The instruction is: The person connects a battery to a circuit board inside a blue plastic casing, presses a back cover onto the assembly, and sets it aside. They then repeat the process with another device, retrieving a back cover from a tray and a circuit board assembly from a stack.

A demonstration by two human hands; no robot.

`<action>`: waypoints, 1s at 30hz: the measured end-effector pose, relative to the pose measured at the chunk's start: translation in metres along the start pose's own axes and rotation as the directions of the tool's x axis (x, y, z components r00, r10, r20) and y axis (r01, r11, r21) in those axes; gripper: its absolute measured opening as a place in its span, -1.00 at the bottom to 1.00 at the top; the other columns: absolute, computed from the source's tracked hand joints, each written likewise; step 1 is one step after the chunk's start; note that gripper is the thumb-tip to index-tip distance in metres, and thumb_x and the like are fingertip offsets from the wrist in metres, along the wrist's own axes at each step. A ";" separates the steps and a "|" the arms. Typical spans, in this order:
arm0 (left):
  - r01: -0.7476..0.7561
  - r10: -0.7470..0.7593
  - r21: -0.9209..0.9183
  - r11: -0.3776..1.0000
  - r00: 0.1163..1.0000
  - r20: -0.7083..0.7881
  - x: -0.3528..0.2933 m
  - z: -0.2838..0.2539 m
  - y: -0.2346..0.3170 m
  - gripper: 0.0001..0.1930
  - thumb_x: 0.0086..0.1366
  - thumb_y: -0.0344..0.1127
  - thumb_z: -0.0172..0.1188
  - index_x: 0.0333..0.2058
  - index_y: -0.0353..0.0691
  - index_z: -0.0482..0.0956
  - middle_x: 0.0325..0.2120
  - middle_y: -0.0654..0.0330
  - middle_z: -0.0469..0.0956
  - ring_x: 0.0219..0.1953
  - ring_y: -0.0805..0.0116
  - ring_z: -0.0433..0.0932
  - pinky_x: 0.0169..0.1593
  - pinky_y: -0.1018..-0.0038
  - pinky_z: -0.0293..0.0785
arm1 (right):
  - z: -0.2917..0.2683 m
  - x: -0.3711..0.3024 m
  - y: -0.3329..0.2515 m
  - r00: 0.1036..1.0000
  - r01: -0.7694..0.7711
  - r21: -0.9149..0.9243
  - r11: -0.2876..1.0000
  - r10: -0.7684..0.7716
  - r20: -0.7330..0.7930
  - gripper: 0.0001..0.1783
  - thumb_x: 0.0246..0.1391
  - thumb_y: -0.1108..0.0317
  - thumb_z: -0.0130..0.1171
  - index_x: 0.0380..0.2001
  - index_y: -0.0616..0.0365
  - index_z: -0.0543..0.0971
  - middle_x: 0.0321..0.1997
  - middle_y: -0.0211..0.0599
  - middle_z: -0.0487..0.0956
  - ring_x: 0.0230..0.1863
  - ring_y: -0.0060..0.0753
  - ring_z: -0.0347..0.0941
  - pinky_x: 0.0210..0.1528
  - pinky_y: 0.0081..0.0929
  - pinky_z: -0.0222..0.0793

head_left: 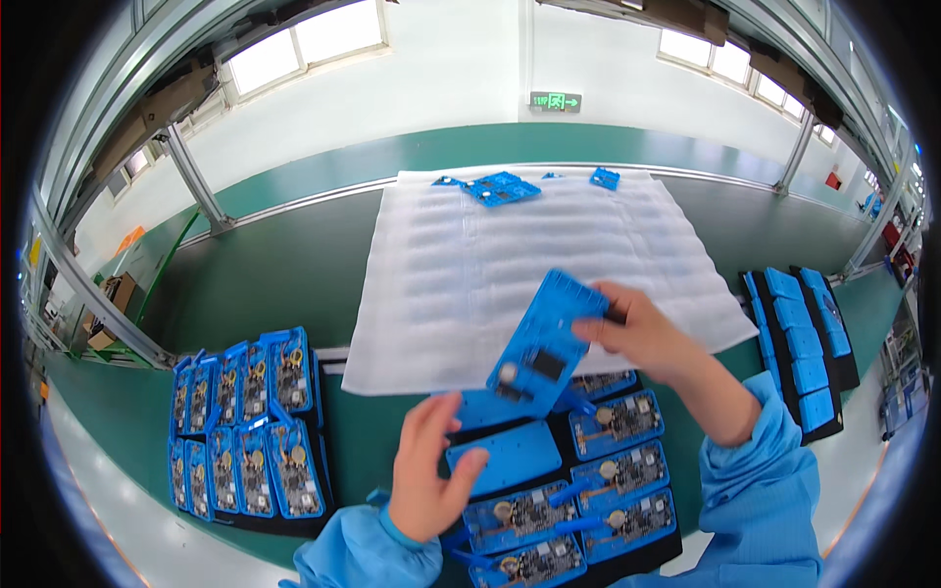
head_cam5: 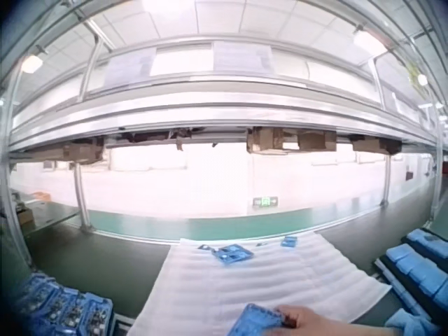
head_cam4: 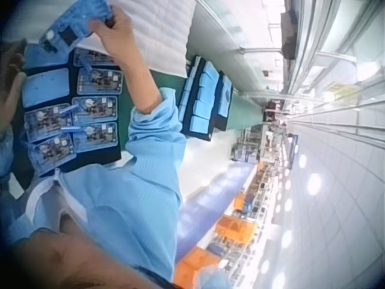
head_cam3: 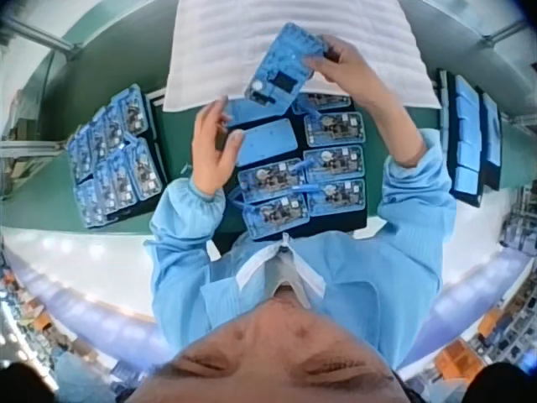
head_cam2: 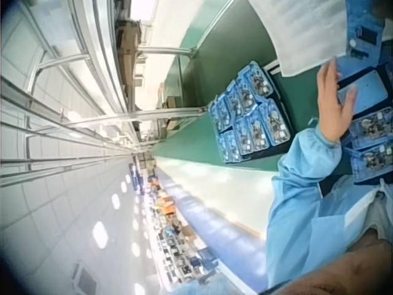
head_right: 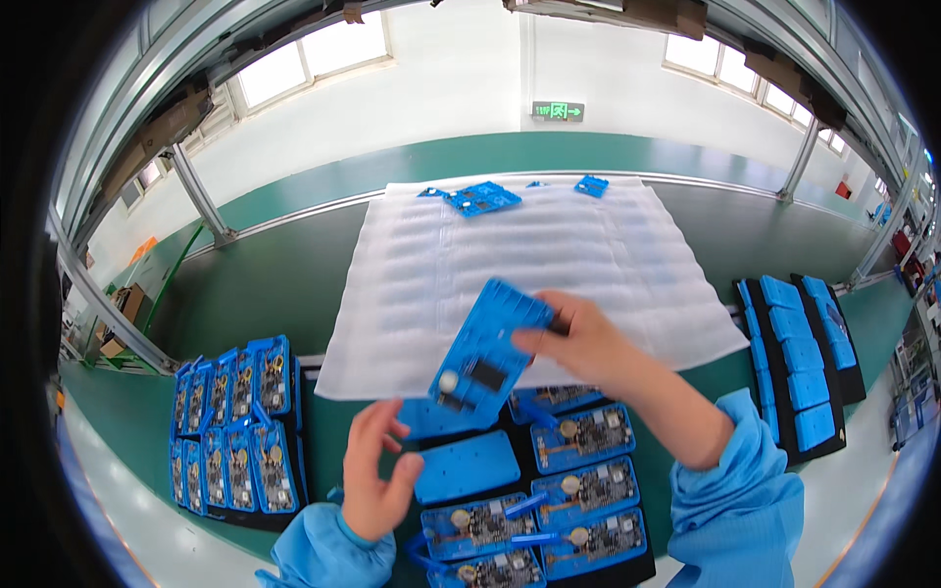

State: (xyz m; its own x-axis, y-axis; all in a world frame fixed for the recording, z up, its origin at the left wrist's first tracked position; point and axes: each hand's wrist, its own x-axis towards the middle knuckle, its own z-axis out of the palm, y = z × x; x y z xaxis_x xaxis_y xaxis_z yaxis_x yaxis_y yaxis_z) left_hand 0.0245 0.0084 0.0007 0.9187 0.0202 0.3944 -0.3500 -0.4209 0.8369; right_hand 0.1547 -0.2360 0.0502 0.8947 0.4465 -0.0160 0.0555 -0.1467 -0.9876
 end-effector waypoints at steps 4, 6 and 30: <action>0.302 -0.198 -0.425 0.853 0.942 0.271 -0.006 -0.008 0.013 -0.62 0.26 -0.32 0.18 0.00 -0.37 0.43 -0.17 0.10 0.53 -0.26 0.44 0.53 -0.23 0.52 0.50 | 0.044 -0.054 -0.014 0.997 -0.035 0.052 0.998 0.032 0.067 -0.58 0.07 0.31 0.25 -0.03 0.25 0.43 -0.32 -0.36 0.58 -0.32 -0.65 0.46 -0.31 -0.65 0.36; 0.449 -0.270 -0.430 0.783 0.869 0.415 -0.012 -0.013 0.019 -0.67 0.30 -0.33 0.14 -0.02 -0.38 0.44 -0.24 0.15 0.57 -0.33 0.51 0.54 -0.28 0.59 0.51 | 0.052 -0.068 -0.016 0.996 -0.023 0.123 0.992 0.012 0.092 -0.60 0.08 0.34 0.21 -0.03 0.22 0.43 -0.28 -0.34 0.58 -0.31 -0.67 0.45 -0.33 -0.68 0.34; 0.194 -0.330 0.373 0.907 0.878 0.346 -0.067 -0.034 -0.002 -0.75 0.25 -0.29 0.17 -0.17 -0.35 0.54 -0.40 0.09 0.59 -0.41 0.39 0.56 -0.34 0.48 0.48 | 0.036 -0.104 0.014 0.996 0.006 -0.120 0.993 0.006 0.093 -0.26 -0.06 0.26 0.30 0.20 0.17 0.29 -0.10 -0.38 0.41 -0.38 -0.74 0.35 -0.39 -0.73 0.27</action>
State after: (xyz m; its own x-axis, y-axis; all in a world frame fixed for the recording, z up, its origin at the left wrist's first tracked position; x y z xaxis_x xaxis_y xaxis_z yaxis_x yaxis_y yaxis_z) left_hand -0.0431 0.0391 -0.0144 0.9856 -0.1572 -0.0615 -0.0709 -0.7163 0.6941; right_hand 0.0461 -0.2525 0.0324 0.8497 0.5260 -0.0360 0.1135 -0.2491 -0.9618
